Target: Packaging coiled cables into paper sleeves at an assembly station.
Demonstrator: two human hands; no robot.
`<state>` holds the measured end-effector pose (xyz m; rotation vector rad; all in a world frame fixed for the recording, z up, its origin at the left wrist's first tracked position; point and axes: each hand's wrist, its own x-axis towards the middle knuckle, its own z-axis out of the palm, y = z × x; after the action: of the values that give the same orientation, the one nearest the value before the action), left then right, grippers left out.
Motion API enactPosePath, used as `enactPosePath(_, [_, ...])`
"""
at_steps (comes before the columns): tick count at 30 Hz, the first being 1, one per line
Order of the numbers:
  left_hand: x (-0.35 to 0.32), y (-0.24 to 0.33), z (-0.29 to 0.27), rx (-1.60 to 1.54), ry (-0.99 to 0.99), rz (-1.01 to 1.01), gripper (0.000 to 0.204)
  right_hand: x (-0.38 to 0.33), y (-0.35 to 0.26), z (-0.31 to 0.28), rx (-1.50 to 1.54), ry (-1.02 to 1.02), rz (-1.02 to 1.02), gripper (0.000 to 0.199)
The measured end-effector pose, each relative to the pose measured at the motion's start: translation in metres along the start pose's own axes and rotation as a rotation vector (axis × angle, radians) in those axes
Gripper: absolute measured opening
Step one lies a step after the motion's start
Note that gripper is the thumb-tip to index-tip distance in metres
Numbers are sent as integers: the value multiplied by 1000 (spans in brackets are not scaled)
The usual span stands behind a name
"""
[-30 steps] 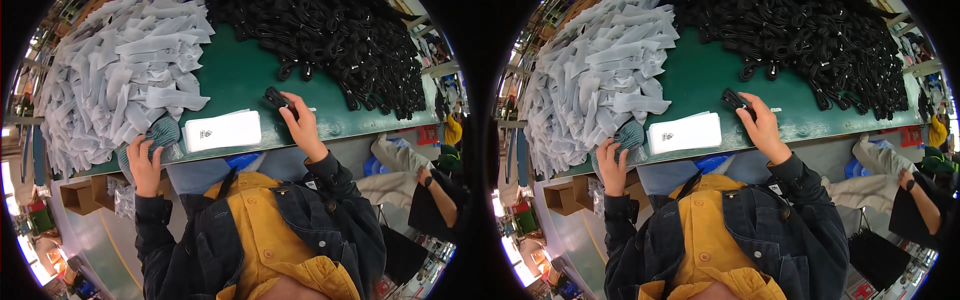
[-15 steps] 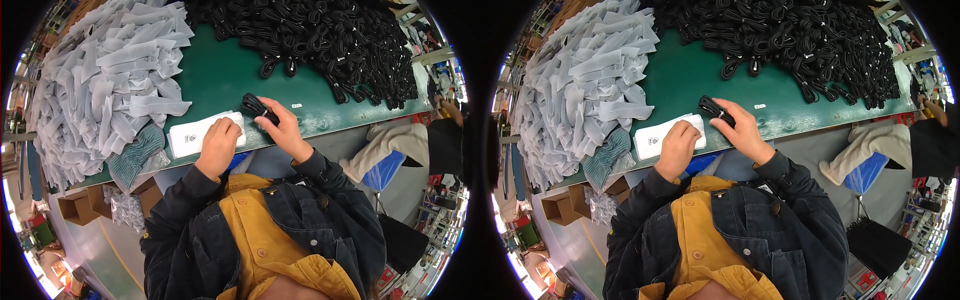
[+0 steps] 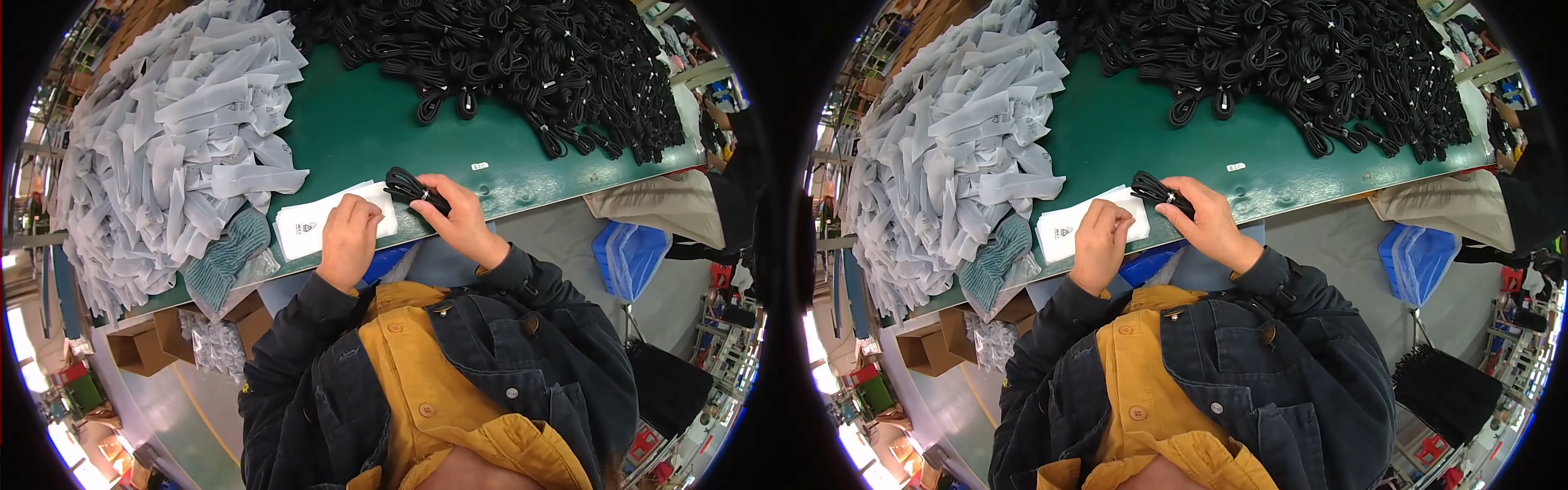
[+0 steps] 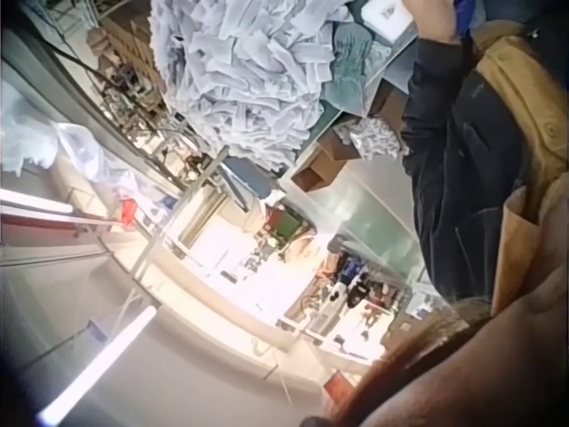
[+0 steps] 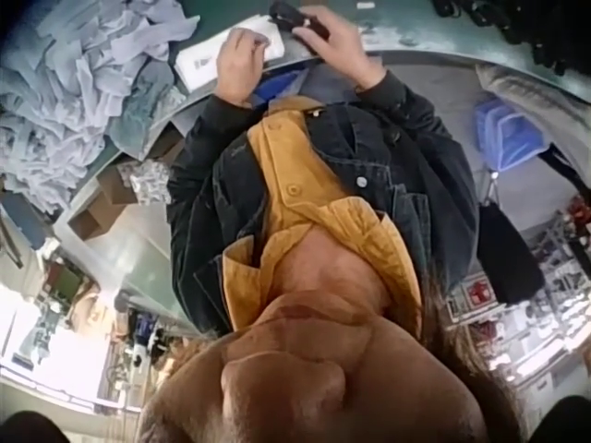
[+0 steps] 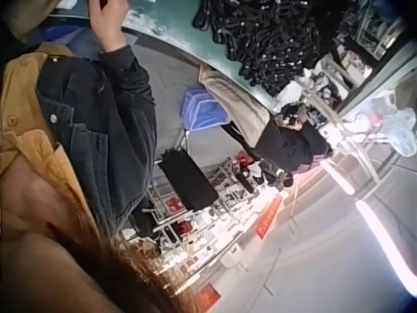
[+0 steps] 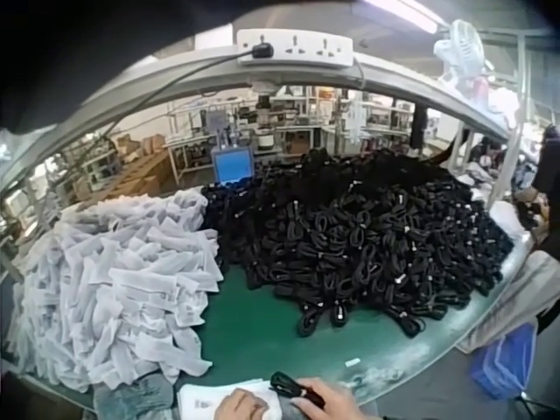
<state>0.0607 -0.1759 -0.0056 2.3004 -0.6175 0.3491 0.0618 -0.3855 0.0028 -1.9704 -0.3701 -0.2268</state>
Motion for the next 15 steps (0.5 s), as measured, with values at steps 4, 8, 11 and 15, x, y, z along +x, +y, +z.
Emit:
enactPosePath(4, [0,-4,2,-142,0,-147,6,2,0,1,-14,20,-116,40])
enactPosePath(8, [-1,-5,0,-197,33,-201,4,1,-4,-4,-90,-48,-162,46])
enactPosePath(11, [-2,-6,-2,-326,38,-363,4,0,-6,-7,-193,-86,-227,47])
enactPosePath(15, [3,-4,-7,-144,52,-119,3,0,-5,-3,-278,-42,-284,45])
